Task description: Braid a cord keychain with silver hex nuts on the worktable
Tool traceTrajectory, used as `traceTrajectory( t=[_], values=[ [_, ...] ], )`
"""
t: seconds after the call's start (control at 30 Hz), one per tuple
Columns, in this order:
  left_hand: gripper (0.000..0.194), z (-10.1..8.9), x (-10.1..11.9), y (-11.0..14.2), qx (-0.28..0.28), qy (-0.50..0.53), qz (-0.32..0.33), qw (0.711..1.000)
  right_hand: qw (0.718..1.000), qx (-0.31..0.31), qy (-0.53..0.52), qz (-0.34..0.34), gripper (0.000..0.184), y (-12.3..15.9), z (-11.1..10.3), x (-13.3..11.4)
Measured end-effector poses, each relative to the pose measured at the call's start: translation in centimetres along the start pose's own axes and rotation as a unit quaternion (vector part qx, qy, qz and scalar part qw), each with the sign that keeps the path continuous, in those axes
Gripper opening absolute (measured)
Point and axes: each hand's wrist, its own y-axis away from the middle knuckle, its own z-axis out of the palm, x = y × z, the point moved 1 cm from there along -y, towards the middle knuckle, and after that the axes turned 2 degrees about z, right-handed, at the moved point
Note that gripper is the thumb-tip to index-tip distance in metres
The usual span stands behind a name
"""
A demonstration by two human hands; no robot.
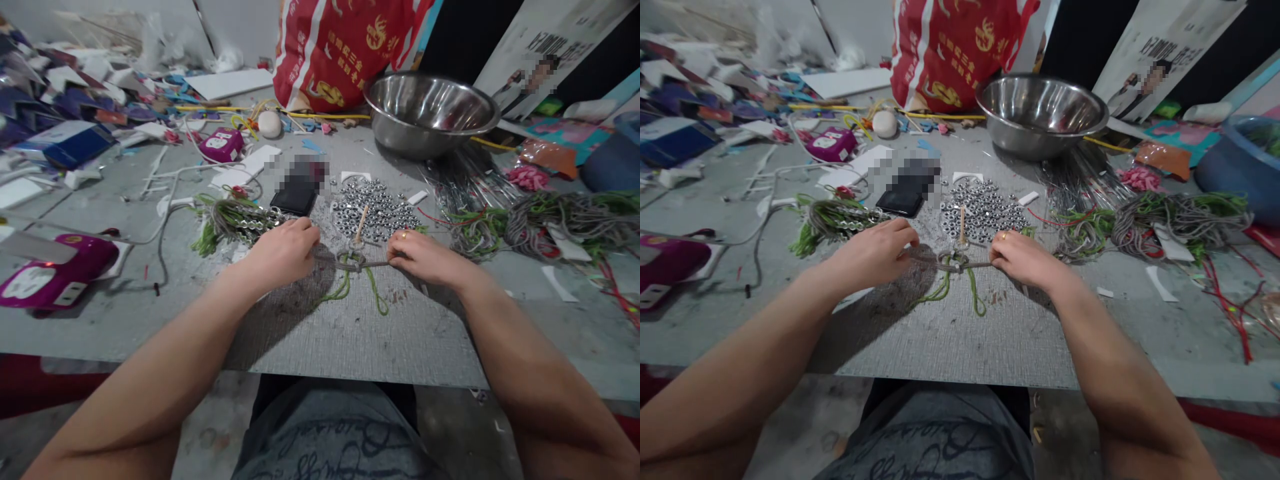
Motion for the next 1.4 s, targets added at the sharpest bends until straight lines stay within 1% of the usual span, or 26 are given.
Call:
traceTrajectory(
  t=[0.07,0.13,0.2,0.23,0.3,0.43,0.5,0.6,0.8,0.97,1.07,1.17,1.3,1.4],
  values=[
    [0.027,0.5,0.9,0.0,0.063,0.098,0.045,0.992,1.0,0.011,-0.012,0.007,0.006,0.0,0.0,-0.1],
    [0.021,1.2,2.0,-0.1,0.088,0.191,0.088,0.974,0.998,0.052,-0.037,0.002,0.007,0.0,0.2,-0.5],
    [0.019,2.0,2.9,-0.2,0.094,0.227,0.104,0.964,0.992,0.106,-0.066,-0.024,0.013,-0.1,0.4,-1.2],
    [0.021,2.3,3.2,-0.2,0.089,0.232,0.097,0.964,0.988,0.128,-0.077,-0.041,0.016,-0.1,0.6,-1.6],
    [0.024,2.9,3.6,-0.4,0.079,0.224,0.08,0.968,0.983,0.147,-0.083,-0.066,0.016,-0.3,0.9,-2.4],
    [0.025,3.3,4.0,-0.8,0.052,0.173,0.044,0.983,0.989,0.12,-0.057,-0.065,0.014,-0.8,1.8,-3.4],
    [0.026,3.3,4.3,-1.0,0.043,0.15,0.025,0.987,0.991,0.109,-0.049,-0.062,0.012,-1.1,2.1,-3.5],
    [0.025,3.3,4.6,-1.2,0.033,0.128,0.011,0.991,0.991,0.108,-0.041,-0.064,0.013,-1.3,2.4,-3.4],
    [0.02,3.5,4.1,-1.4,0.046,0.142,0.015,0.989,0.99,0.102,-0.053,-0.079,0.017,-1.4,2.6,-3.1],
    [0.015,3.3,3.5,-1.3,0.027,0.178,0.036,0.983,0.991,0.101,-0.049,-0.077,0.018,-1.4,2.6,-3.0],
    [0.018,3.2,3.6,-1.2,0.033,0.185,0.044,0.981,0.99,0.102,-0.046,-0.083,0.018,-1.4,2.7,-3.0],
    [0.025,3.3,3.9,-1.3,0.047,0.162,0.029,0.985,0.989,0.109,-0.046,-0.093,0.018,-1.4,2.7,-2.9],
    [0.022,3.6,4.2,-1.4,0.052,0.145,0.005,0.988,0.988,0.111,-0.033,-0.098,0.016,-1.3,2.8,-2.9],
    [0.02,3.6,3.9,-1.4,0.05,0.165,0.024,0.985,0.989,0.104,-0.029,-0.099,0.016,-1.3,2.7,-2.8]
  ],
)
